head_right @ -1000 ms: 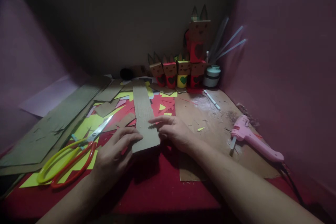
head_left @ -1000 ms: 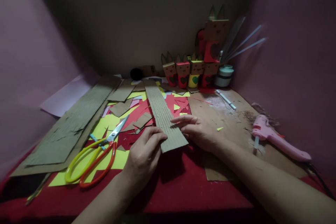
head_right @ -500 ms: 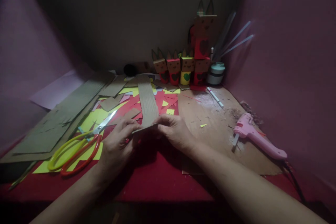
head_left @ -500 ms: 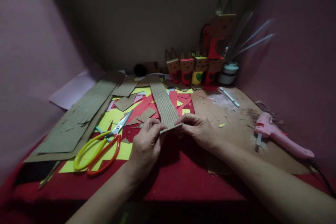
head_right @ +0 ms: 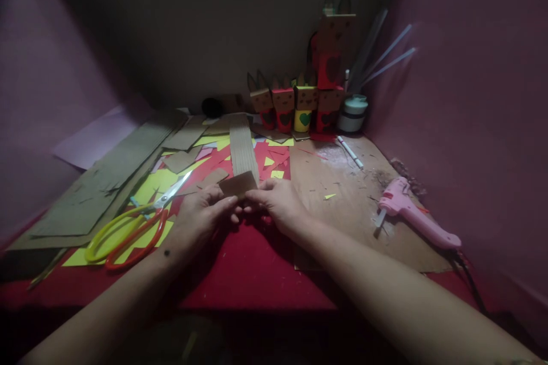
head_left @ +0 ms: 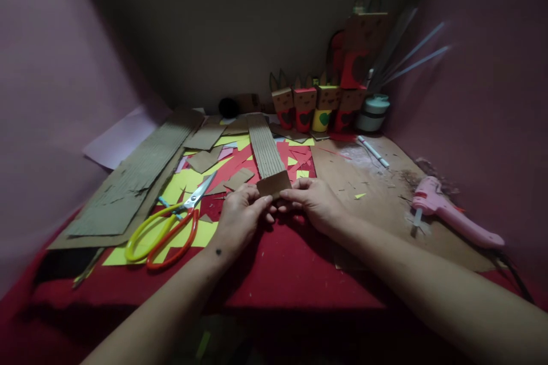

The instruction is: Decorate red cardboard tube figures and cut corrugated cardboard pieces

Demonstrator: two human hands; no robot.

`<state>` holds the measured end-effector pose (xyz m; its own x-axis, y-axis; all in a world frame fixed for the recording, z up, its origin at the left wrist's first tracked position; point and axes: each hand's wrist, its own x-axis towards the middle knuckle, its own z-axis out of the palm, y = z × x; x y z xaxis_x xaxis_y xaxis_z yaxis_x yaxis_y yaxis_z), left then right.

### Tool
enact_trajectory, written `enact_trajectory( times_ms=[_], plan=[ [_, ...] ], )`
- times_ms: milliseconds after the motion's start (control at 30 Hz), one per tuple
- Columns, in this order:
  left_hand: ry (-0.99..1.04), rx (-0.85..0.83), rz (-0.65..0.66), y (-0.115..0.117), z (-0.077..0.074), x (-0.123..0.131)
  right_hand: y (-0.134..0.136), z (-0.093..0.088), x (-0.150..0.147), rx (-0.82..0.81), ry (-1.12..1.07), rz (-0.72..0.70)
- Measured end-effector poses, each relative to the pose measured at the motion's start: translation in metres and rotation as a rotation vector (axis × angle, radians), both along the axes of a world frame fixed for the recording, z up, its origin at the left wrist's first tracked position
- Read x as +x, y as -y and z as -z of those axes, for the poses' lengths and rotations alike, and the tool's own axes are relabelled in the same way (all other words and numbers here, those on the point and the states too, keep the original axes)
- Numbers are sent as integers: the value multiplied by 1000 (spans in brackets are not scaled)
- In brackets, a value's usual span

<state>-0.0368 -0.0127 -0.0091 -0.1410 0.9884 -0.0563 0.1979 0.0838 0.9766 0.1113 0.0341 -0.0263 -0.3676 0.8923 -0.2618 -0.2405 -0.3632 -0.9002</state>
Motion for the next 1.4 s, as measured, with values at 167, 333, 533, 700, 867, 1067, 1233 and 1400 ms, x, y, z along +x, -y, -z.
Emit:
enact_trajectory(
  times_ms=[167, 333, 533, 700, 867, 1067, 1233, 1400],
  plan=[
    [85, -22, 3, -3, 0, -2, -2, 3, -2, -36, -38, 14],
    [173, -70, -17, -8, 1, -5, -5, 5, -2, -16, -25, 45],
    [255, -62, -27, -11, 4, 1, -4, 0, -1, -15, -37, 89],
    [231, -35, -76, -8, 4, 7, -2, -3, -1, -10, -9, 106],
    [195, -46, -94, -8, 1, 10, -2, -5, -2, -7, 39, 118],
    [164, -54, -107, -10, 2, 10, -4, -3, -2, 12, 31, 125],
    [128, -49, -113, -9, -1, 9, -6, 0, -2, 10, 6, 115],
    [116, -47, -104, -6, -3, 10, -7, 2, -2, 27, 17, 107]
  ],
)
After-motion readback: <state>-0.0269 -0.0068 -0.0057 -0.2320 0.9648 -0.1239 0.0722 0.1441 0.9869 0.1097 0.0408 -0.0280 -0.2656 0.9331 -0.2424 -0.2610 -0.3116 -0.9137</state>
